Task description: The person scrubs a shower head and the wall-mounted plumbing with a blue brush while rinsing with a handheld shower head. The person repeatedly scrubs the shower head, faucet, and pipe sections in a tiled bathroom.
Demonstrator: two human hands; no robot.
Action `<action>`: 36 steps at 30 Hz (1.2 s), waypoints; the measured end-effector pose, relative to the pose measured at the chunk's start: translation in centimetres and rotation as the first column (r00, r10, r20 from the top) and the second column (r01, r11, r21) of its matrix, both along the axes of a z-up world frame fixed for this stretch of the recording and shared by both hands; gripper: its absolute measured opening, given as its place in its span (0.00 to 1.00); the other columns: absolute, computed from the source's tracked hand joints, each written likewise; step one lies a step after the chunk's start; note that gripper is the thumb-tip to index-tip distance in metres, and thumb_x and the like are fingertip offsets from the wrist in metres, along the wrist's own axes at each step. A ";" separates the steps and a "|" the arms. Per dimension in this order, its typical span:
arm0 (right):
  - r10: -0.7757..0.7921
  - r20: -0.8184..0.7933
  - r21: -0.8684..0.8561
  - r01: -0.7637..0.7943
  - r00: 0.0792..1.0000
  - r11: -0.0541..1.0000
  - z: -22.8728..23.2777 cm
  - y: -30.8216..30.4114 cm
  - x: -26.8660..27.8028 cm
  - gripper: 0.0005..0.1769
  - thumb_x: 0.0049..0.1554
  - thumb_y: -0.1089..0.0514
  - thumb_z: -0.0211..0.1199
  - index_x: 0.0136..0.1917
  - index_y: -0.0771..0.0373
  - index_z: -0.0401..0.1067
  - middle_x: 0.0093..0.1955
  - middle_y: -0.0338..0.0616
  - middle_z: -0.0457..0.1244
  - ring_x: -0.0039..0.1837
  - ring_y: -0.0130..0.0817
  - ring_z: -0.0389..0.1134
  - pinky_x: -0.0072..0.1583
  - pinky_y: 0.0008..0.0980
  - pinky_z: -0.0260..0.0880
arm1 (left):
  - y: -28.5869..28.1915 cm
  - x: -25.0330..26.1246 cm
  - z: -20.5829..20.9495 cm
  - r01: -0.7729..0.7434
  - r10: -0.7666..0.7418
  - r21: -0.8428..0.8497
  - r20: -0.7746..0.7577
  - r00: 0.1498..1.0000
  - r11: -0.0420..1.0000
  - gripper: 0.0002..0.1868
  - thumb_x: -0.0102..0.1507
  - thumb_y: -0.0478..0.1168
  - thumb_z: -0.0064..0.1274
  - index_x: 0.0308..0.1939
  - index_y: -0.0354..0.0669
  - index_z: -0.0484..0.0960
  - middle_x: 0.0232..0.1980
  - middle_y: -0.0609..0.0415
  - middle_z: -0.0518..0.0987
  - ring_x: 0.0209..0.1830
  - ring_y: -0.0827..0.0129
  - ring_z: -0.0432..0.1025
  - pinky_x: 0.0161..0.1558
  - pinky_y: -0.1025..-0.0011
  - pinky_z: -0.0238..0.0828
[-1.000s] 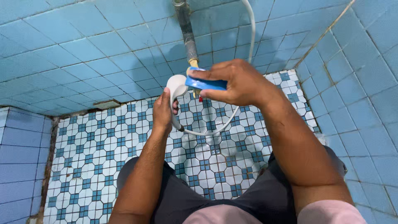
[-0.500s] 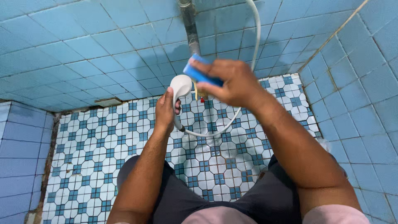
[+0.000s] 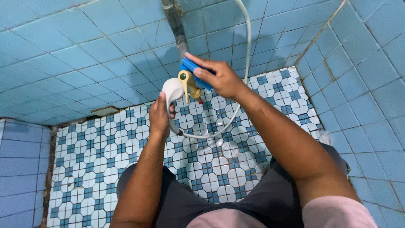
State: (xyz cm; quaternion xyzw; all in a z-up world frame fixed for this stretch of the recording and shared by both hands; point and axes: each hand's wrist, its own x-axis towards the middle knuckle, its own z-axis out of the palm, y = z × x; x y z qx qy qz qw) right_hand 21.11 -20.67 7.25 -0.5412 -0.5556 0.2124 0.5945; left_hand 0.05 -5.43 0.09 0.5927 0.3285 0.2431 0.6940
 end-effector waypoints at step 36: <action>-0.080 -0.829 -0.153 -0.087 0.553 0.984 -7.1 -0.1 -5.3 0.21 0.63 0.56 0.42 0.67 0.61 0.61 0.47 0.53 0.70 0.48 0.41 0.75 0.51 0.40 0.77 | -4.3 1.3 -1.4 0.035 -0.036 0.015 0.104 0.994 0.999 0.21 0.72 0.56 0.45 0.51 0.40 0.77 0.30 0.63 0.69 0.26 0.80 0.64 0.27 0.78 0.63</action>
